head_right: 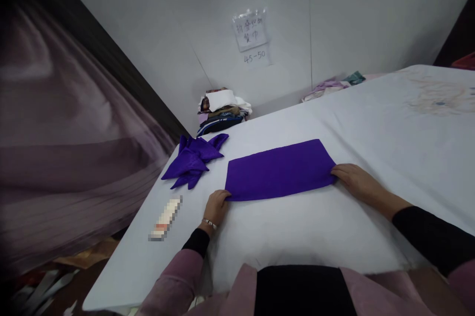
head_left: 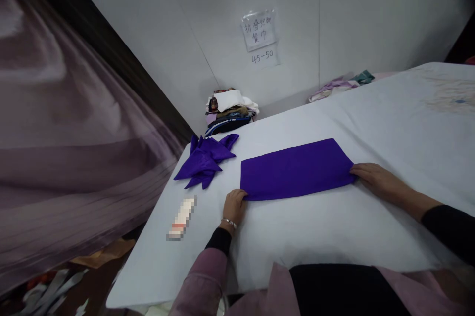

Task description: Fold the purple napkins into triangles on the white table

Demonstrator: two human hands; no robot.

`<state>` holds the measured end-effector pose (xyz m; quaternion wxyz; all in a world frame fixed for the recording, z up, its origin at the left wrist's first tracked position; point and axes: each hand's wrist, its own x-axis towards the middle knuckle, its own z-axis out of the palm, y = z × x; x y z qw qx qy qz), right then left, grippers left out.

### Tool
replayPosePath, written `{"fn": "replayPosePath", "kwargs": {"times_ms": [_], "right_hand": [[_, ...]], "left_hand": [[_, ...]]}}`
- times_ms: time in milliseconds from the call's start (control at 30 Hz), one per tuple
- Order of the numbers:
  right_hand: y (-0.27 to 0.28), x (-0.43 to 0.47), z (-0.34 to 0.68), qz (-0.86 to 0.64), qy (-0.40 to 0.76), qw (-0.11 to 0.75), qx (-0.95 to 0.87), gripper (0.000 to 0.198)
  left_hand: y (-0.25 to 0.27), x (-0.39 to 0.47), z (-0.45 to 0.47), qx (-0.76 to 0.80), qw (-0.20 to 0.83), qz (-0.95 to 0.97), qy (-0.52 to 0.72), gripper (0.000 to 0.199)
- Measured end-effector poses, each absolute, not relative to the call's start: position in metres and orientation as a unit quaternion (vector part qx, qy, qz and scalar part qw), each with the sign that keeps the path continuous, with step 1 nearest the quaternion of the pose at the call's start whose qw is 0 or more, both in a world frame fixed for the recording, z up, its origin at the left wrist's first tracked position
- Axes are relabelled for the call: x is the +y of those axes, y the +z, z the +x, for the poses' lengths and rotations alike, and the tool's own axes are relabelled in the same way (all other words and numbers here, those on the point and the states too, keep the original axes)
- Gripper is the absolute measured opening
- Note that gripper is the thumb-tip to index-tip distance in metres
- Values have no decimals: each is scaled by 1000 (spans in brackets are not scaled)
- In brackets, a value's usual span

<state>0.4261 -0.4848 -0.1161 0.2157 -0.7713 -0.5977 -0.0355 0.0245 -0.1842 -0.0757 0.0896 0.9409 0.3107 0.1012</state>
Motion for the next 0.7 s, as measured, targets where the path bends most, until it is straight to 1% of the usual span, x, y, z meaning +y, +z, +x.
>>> {"fn": "replayPosePath", "kwargs": {"times_ms": [133,233,300,367,433,500,567,633,700], "right_hand": [[-87,-495,430,-759,-37,309,-572,35],[-42,-505,435,-771,21,391,-502,30],[-7,-504,441,-770,54,458,-441,29],[21,-494,451,-754,70,527,-384,28],[36,-477,462,-740,114,569,-340,26],[34,-457,475,-737,188,574,-303,22],[18,-435,485,-747,260,548,-274,20],[-8,-415,491,-773,295,497,-263,20],[-34,-397,494,-802,294,450,-260,20]], "left_hand": [[-41,-184,20,335,162,910,186,33],[4,-183,16,363,270,853,260,24],[34,-179,17,355,353,803,323,18],[54,-171,25,331,435,755,363,23],[60,-160,38,319,508,714,361,28],[52,-148,54,344,560,681,323,30],[31,-136,72,397,578,656,279,28],[4,-125,87,445,567,649,243,23],[-22,-117,101,482,543,649,229,18]]}}
